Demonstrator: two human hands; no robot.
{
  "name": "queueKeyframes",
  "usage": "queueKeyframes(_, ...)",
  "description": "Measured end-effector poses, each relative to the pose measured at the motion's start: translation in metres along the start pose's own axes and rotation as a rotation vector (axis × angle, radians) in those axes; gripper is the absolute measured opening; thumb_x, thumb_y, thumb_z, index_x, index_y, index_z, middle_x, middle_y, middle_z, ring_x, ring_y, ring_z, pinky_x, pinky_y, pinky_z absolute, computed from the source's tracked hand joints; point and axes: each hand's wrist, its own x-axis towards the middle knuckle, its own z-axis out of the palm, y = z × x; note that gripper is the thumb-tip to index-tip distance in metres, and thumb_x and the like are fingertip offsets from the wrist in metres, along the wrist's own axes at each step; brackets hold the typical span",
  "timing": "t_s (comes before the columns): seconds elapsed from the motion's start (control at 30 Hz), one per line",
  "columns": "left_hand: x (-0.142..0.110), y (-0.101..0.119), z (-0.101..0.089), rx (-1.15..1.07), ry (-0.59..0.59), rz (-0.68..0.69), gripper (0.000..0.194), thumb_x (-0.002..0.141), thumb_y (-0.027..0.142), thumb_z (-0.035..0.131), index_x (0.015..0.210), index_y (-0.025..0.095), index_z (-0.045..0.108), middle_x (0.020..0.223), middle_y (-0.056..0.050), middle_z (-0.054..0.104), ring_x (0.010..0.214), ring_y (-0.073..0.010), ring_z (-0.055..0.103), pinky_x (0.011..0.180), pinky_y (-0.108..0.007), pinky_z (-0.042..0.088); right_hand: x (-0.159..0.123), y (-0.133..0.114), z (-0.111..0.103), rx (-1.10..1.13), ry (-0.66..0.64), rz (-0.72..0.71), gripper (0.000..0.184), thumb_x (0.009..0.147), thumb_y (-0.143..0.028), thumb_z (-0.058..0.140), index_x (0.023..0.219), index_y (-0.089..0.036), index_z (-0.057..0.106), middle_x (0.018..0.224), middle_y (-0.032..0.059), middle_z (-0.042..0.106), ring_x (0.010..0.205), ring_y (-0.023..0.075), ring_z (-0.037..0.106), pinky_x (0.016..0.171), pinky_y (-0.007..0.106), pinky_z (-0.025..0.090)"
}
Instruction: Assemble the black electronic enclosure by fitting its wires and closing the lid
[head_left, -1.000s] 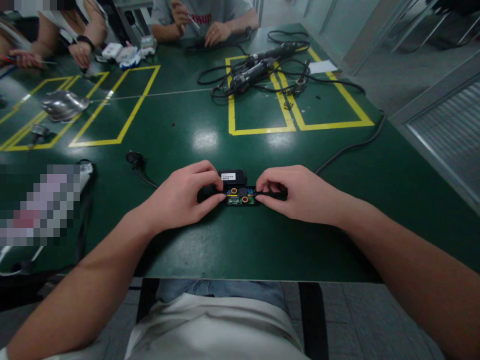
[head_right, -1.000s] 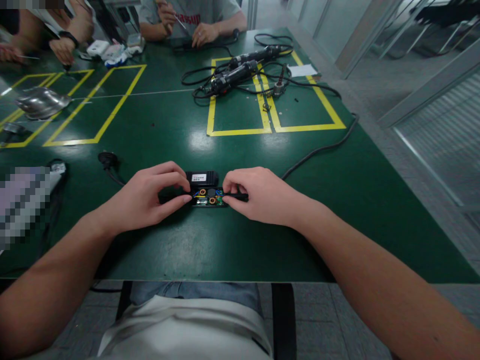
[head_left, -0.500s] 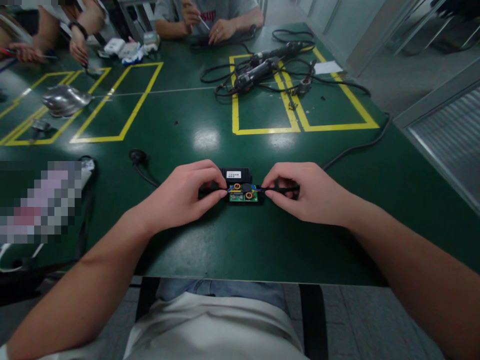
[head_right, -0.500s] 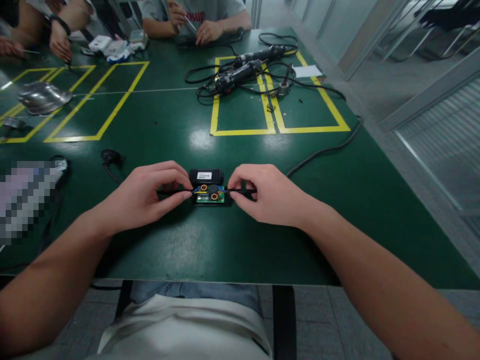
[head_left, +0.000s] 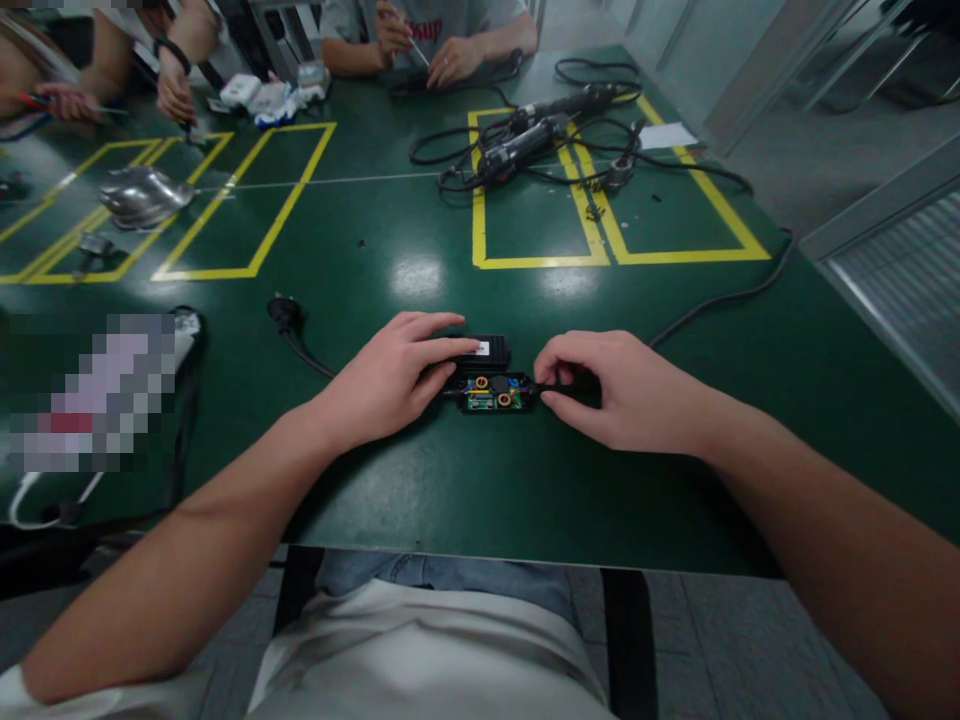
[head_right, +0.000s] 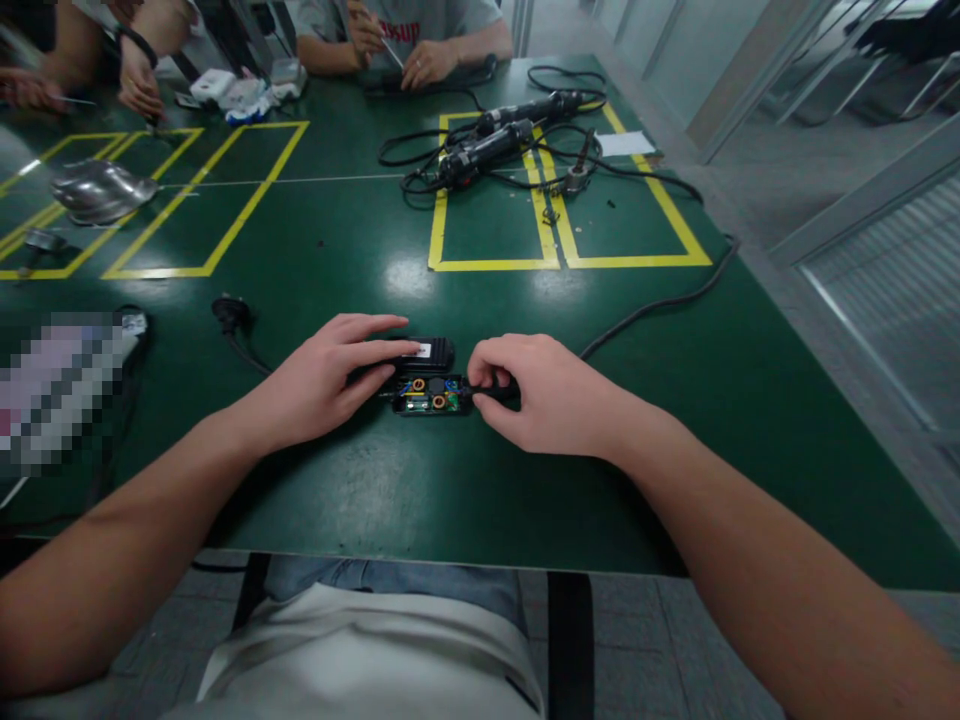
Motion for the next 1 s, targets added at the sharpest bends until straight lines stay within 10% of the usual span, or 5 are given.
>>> queueKeyframes(0.33,-0.003,0.012,-0.012,-0.082,0.065,0.054,0.04,0.113,0.034,0.058,0.145,0.02,0.075,0.139,-0.014,0.076,0.125,-0.0274,0.072,0.113,-0.044,0.058,0.003,0.001,-0.001,0.024,-0.035,0.022,0.009,0.084,-0.022,0.067,0.086,-0.024,0.059,0.077,0.0002,0.065,0.068,0.0176,0.057,0.066,0.031,0.041)
queueKeyframes(0.57,-0.004,0.016,-0.014,-0.134,-0.171,0.136,0.036,0.11,0.03,0.061,0.142,0.026,0.079,0.133,-0.011,0.078,0.118,-0.0254,0.072,0.11,-0.042,0.059,0.003,0.0,-0.001,0.06,-0.055,0.036,0.012,0.081,-0.019,0.067,0.086,-0.025,0.057,0.078,-0.0005,0.063,0.07,0.0177,0.056,0.067,0.031,0.042)
queueKeyframes(1.0,-0.003,0.022,-0.009,-0.159,-0.034,-0.086,0.039,0.11,0.034,0.059,0.144,0.019,0.069,0.126,-0.011,0.08,0.108,-0.0252,0.075,0.103,-0.041,0.06,0.001,0.001,0.0,0.035,-0.039,0.027,0.009,0.086,-0.021,0.066,0.087,-0.025,0.058,0.078,0.0002,0.064,0.069,0.0179,0.057,0.066,0.031,0.042)
